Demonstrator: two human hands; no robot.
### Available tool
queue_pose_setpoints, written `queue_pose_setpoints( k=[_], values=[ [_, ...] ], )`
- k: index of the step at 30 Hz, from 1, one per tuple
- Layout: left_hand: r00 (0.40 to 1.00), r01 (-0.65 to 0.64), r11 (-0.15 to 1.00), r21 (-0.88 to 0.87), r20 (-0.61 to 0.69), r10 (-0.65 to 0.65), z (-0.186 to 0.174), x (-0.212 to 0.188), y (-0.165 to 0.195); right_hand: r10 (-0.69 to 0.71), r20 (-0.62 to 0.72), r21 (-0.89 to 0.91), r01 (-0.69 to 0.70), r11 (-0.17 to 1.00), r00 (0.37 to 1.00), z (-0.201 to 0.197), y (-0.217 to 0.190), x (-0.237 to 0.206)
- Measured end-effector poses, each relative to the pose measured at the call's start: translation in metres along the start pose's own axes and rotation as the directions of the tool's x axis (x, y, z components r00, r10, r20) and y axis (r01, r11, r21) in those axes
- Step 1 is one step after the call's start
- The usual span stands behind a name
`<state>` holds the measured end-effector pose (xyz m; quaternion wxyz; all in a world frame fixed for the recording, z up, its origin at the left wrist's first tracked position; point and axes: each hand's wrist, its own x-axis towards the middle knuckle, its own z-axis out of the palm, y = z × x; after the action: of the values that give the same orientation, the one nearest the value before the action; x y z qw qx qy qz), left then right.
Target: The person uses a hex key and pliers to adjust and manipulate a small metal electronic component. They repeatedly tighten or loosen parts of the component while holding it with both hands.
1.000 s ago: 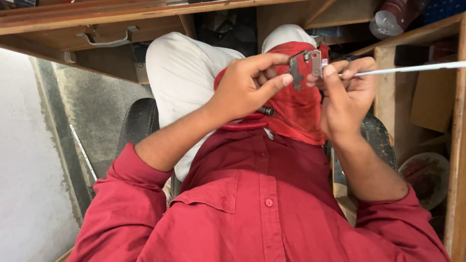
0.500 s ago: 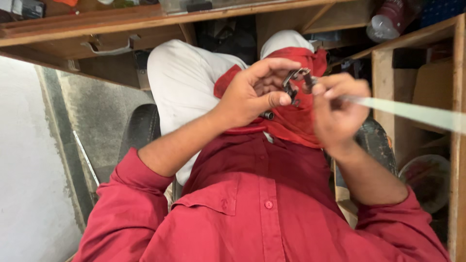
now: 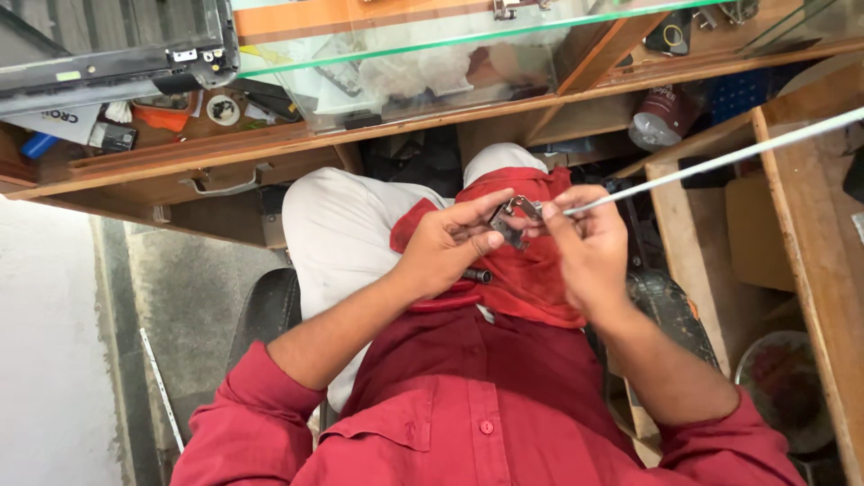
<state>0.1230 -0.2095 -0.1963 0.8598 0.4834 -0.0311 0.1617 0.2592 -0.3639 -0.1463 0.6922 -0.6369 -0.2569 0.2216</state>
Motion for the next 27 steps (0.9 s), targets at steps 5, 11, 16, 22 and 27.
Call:
queue_pose_setpoints(
  k=[5, 11, 16, 22, 27],
  values=[
    [0.987, 0.032, 0.999, -0.014, -0.158, -0.033, 0.003, 0.0, -0.009, -0.698, 0.516, -0.509, 0.833, 0.217, 0.497, 0.011, -0.005, -0.011],
    [0.992, -0.007, 0.989, 0.15, -0.126, 0.027, -0.003, -0.003, -0.013, -0.291, 0.124, -0.156, 0.308, 0.938, 0.949, 0.008, -0.002, 0.001],
    [0.979, 0.036, 0.995, 0.097, -0.204, -0.015, -0.004, 0.0, -0.013, -0.33, 0.146, -0.208, 0.355, 0.912, 0.933, 0.01, 0.008, -0.003],
    [0.972, 0.014, 0.979, 0.204, -0.234, 0.035, -0.004, -0.001, -0.017, -0.595, 0.394, -0.512, 0.705, 0.491, 0.7, 0.011, 0.014, -0.007],
    [0.99, -0.053, 0.982, 0.181, -0.119, 0.075, -0.007, -0.003, -0.012, 0.018, 0.017, 0.181, -0.02, 0.983, 1.0, 0.011, 0.012, 0.005]
  ],
)
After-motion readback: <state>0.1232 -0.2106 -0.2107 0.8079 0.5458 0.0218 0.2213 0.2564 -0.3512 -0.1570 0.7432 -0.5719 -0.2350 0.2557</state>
